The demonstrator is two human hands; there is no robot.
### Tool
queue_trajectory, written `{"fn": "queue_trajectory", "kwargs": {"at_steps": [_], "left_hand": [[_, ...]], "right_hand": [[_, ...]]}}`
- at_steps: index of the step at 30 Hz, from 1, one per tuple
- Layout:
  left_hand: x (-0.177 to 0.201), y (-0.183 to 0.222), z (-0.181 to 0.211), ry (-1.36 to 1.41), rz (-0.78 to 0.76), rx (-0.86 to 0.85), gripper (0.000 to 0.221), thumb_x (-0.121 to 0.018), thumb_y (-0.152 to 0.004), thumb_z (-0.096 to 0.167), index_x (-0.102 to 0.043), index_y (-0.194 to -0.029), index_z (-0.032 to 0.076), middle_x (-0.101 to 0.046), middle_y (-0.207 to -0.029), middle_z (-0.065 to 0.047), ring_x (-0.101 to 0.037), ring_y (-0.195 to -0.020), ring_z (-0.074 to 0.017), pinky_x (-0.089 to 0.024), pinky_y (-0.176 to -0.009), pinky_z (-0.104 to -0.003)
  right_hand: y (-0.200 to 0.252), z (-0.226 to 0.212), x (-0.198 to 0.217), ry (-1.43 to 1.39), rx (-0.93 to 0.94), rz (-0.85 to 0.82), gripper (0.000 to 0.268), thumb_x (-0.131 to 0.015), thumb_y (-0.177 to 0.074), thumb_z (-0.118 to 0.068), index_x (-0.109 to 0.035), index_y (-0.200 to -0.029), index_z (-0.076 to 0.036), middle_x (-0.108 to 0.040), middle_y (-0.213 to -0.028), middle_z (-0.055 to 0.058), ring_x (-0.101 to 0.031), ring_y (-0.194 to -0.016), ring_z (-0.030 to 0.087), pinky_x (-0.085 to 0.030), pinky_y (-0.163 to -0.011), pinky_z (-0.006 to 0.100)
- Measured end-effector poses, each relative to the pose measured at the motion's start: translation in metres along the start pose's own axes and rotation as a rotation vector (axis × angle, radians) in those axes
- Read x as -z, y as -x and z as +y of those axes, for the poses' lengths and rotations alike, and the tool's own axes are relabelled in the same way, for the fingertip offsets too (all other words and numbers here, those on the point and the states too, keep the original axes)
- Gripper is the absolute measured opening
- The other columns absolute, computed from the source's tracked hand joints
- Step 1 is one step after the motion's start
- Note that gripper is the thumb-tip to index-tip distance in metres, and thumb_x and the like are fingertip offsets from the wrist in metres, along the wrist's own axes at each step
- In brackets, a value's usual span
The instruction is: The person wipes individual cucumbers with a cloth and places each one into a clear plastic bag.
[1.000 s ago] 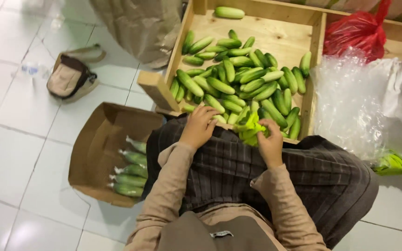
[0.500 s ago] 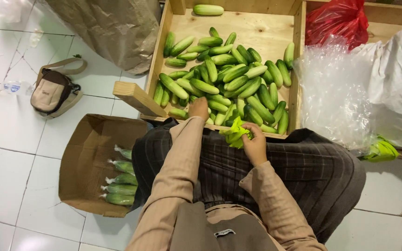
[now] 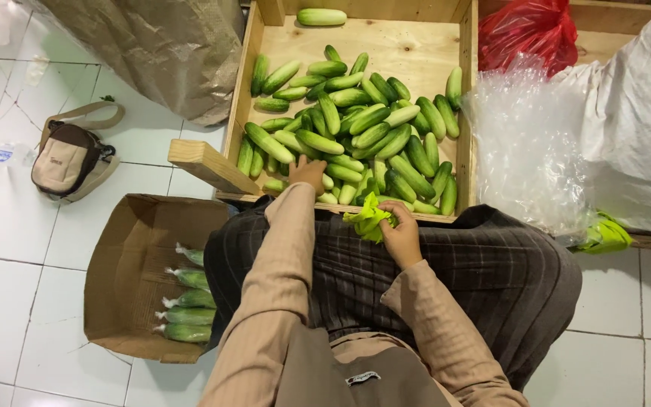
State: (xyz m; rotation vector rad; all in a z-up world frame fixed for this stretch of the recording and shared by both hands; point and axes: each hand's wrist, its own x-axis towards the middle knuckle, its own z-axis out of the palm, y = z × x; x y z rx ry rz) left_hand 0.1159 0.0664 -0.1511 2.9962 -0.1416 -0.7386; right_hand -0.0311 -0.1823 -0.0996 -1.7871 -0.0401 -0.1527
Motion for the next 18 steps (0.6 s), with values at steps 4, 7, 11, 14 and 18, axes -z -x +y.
{"fn": "queue_trajectory", "kwargs": {"at_steps": [4,7,11,14,18], "left_hand": [[-0.040,-0.041,-0.019,0.010,0.031,-0.136,0.073,-0.085,-0.080,0.022,-0.050,-0.144,0.021,-0.067,-0.136,-0.004,-0.048,-0.139,-0.0287,-0.023,-0.120,-0.058],[-0.008,-0.017,-0.006,-0.017,0.095,-0.199,0.061,-0.084,-0.082,0.027,-0.054,-0.134,0.021,-0.069,-0.130,-0.004,-0.054,-0.134,-0.0287,-0.032,-0.117,-0.054],[0.049,0.043,0.015,0.103,0.203,-0.151,0.036,-0.069,-0.094,0.036,-0.057,-0.122,0.017,-0.074,-0.117,-0.009,-0.066,-0.118,-0.0321,-0.044,-0.105,-0.055],[0.086,0.083,0.029,0.422,0.244,-0.122,0.039,-0.060,-0.100,0.040,-0.056,-0.120,0.007,-0.073,-0.111,-0.021,-0.068,-0.111,-0.0420,-0.050,-0.095,-0.059],[0.084,0.106,0.048,1.069,0.291,-0.261,0.043,-0.056,-0.104,0.046,-0.059,-0.117,0.005,-0.070,-0.109,-0.027,-0.065,-0.112,-0.0468,-0.051,-0.094,-0.058]], "right_hand": [[0.001,-0.007,0.002,0.000,0.012,-0.008,0.031,-0.064,-0.077,0.012,-0.075,-0.102,-0.004,-0.070,-0.108,0.013,-0.067,-0.110,0.030,-0.049,-0.100,0.044],[0.002,-0.014,0.002,-0.029,-0.052,-0.008,0.027,-0.065,-0.082,0.011,-0.075,-0.103,-0.002,-0.070,-0.108,0.013,-0.066,-0.109,0.031,-0.048,-0.101,0.046],[0.005,-0.009,0.004,-0.013,-0.029,-0.004,0.024,-0.067,-0.082,0.010,-0.075,-0.102,-0.002,-0.070,-0.108,0.014,-0.066,-0.111,0.031,-0.048,-0.100,0.045],[0.004,-0.018,0.006,-0.038,-0.011,0.025,0.022,-0.067,-0.085,0.010,-0.073,-0.102,-0.001,-0.069,-0.110,0.015,-0.065,-0.113,0.031,-0.047,-0.101,0.046],[0.008,-0.037,0.012,-0.084,0.135,0.148,0.021,-0.060,-0.092,0.010,-0.069,-0.108,0.001,-0.065,-0.115,0.017,-0.062,-0.116,0.034,-0.044,-0.105,0.050]]}}
